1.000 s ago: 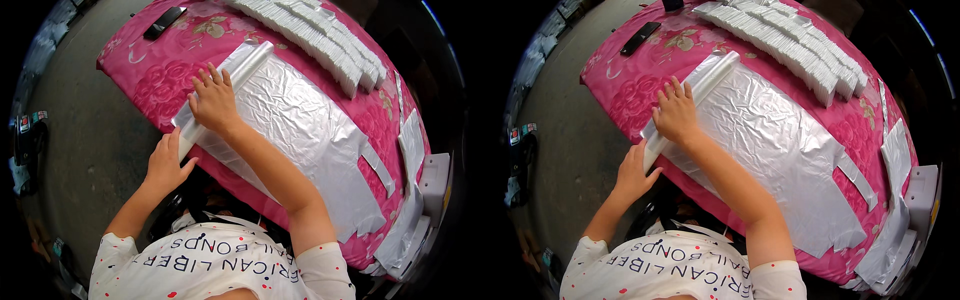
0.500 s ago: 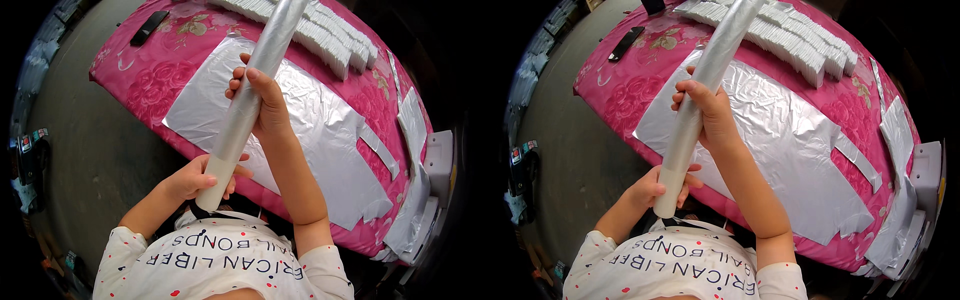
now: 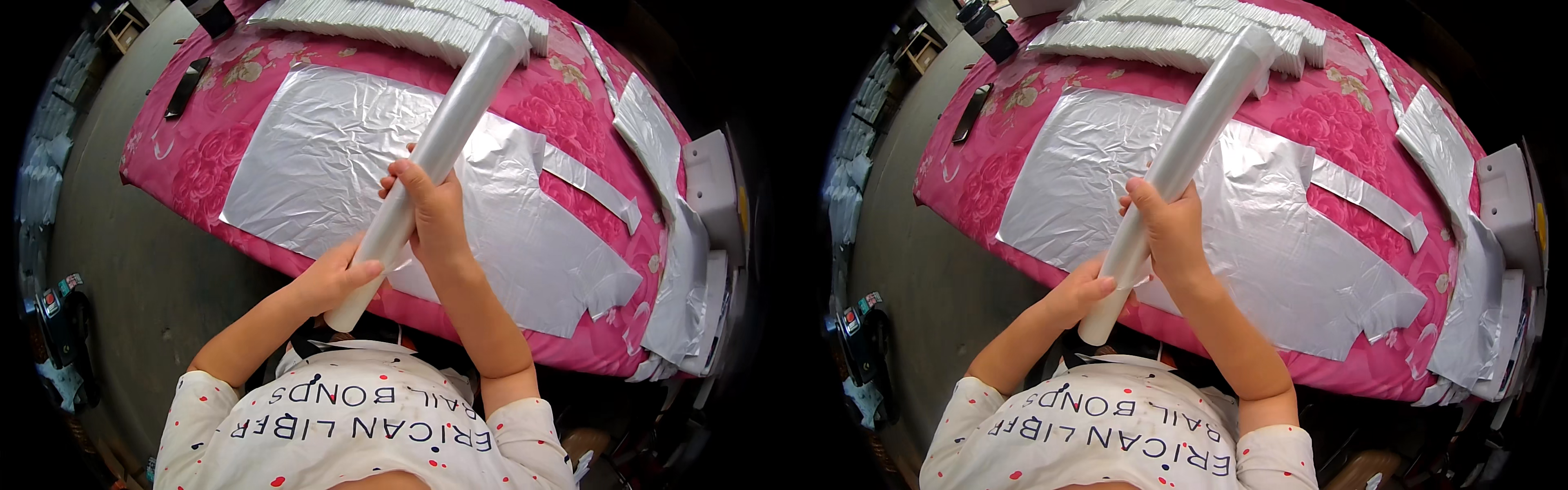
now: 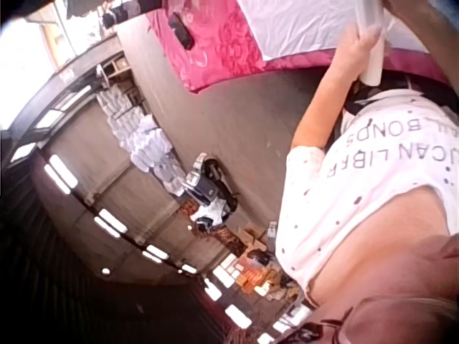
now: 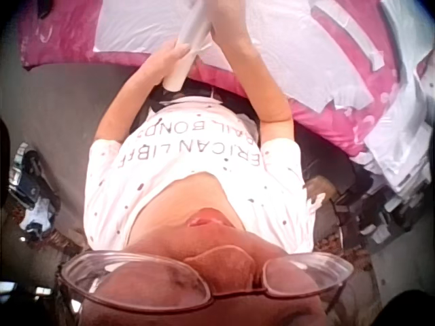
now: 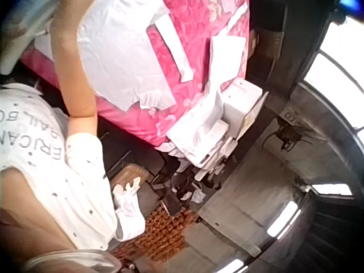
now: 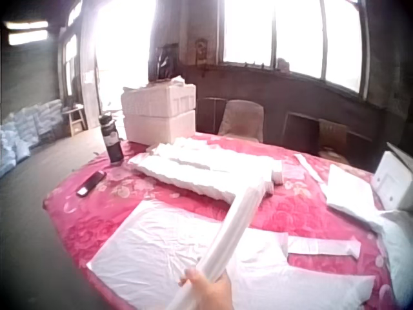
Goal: The person repeatedly wraps small white rectangular items in clear plastic film on a pink tablecloth. They unroll the film, place an item on it, fold the film around the item, and set the wrapped item aside. The process is repeated multiple times.
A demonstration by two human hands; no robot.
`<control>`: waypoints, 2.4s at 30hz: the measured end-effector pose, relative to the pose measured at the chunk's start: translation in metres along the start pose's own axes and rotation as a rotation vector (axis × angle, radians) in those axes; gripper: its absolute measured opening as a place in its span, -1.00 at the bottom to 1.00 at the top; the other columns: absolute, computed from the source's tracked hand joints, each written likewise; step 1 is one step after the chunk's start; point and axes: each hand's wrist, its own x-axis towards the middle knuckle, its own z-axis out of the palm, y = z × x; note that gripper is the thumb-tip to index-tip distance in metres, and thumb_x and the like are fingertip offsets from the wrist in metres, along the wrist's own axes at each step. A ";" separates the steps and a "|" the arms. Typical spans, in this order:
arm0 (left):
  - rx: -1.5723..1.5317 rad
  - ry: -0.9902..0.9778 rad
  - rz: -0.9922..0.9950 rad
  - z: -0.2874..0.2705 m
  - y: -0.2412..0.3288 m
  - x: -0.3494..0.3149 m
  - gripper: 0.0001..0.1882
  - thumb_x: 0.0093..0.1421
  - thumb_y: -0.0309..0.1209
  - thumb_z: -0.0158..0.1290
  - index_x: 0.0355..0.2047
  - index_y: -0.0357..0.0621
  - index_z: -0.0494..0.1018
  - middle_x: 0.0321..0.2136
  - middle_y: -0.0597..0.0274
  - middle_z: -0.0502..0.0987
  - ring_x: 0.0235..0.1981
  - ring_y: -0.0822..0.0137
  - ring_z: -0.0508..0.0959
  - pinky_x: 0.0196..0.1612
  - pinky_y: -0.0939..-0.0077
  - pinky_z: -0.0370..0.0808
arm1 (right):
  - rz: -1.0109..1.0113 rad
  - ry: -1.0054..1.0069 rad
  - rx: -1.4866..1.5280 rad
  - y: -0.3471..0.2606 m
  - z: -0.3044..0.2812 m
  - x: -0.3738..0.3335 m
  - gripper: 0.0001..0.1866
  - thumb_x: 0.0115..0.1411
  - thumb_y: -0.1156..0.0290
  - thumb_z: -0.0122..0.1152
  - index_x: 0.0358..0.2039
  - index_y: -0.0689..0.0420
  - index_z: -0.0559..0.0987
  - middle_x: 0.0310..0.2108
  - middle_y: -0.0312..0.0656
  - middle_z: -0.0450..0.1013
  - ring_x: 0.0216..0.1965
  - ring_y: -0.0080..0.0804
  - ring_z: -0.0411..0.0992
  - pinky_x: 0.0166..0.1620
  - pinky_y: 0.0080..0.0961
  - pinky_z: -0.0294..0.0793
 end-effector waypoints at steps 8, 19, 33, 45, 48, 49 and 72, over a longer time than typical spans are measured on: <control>-0.060 -0.134 -0.417 -0.009 -0.019 0.003 -0.36 0.11 0.06 -0.01 -0.01 -0.21 0.24 -0.54 0.25 0.39 -0.60 0.48 0.46 -0.53 0.55 0.46 | -0.017 0.148 -0.008 -0.009 -0.054 0.010 -0.41 0.02 0.35 0.29 -0.03 0.28 0.21 -0.30 -0.13 0.36 -0.31 -0.40 0.44 -0.24 -0.48 0.49; -0.198 -0.305 -0.647 -0.039 -0.033 -0.049 -0.34 -0.03 -0.04 0.18 -0.05 -0.27 0.32 -0.67 0.29 0.37 -0.67 0.51 0.40 -0.60 0.61 0.37 | 0.124 0.113 -0.635 -0.084 -0.155 0.023 -0.77 0.17 0.24 0.09 -0.34 0.15 0.52 -0.50 -0.34 0.43 -0.56 -0.75 0.29 -0.51 -0.82 0.19; -0.065 -0.262 -0.656 -0.037 -0.029 -0.048 -0.34 -0.10 -0.17 0.27 -0.04 -0.28 0.32 -0.55 0.21 0.47 -0.59 0.46 0.47 -0.46 0.57 0.42 | 0.265 -0.058 -0.869 -0.089 -0.151 0.016 -0.85 0.11 0.37 0.18 -0.50 0.18 0.51 -0.63 -0.43 0.34 -0.60 -0.72 0.24 -0.51 -0.74 0.21; 0.371 -0.522 -0.727 -0.102 -0.009 -0.073 -0.52 -0.06 -0.40 0.26 -0.12 -0.26 0.40 -0.38 0.26 0.54 -0.32 0.48 0.51 -0.23 0.56 0.44 | -0.161 0.436 -1.084 -0.184 -0.290 0.026 -0.84 0.16 0.38 0.11 -0.41 0.21 0.53 -0.58 -0.40 0.39 -0.57 -0.71 0.30 -0.53 -0.74 0.28; 0.666 -0.628 -0.650 -0.083 0.021 -0.045 -0.57 -0.10 -0.45 0.25 -0.17 -0.24 0.44 -0.38 0.23 0.55 -0.33 0.47 0.52 -0.22 0.55 0.44 | -0.173 0.275 -1.045 -0.170 -0.264 0.035 -0.84 0.16 0.40 0.11 -0.39 0.25 0.53 -0.56 -0.39 0.39 -0.56 -0.72 0.29 -0.51 -0.75 0.27; 0.781 -0.622 -0.533 -0.069 0.032 -0.032 -0.56 -0.12 -0.42 0.25 -0.18 -0.23 0.44 -0.38 0.20 0.56 -0.33 0.40 0.54 -0.23 0.52 0.45 | -0.154 0.217 -1.051 -0.160 -0.246 0.040 -0.84 0.15 0.41 0.11 -0.38 0.26 0.53 -0.55 -0.39 0.39 -0.55 -0.71 0.29 -0.50 -0.74 0.28; 1.593 -0.528 0.628 0.021 -0.048 0.027 -0.10 0.05 0.16 -0.12 0.13 -0.45 0.11 0.22 -0.15 0.02 0.29 0.04 -0.03 0.28 0.15 -0.10 | -0.203 -0.066 -1.366 -0.096 -0.124 0.030 -0.56 0.10 0.34 0.17 -0.01 0.21 0.40 -0.10 -0.05 0.38 -0.21 -0.28 0.41 -0.14 -0.41 0.41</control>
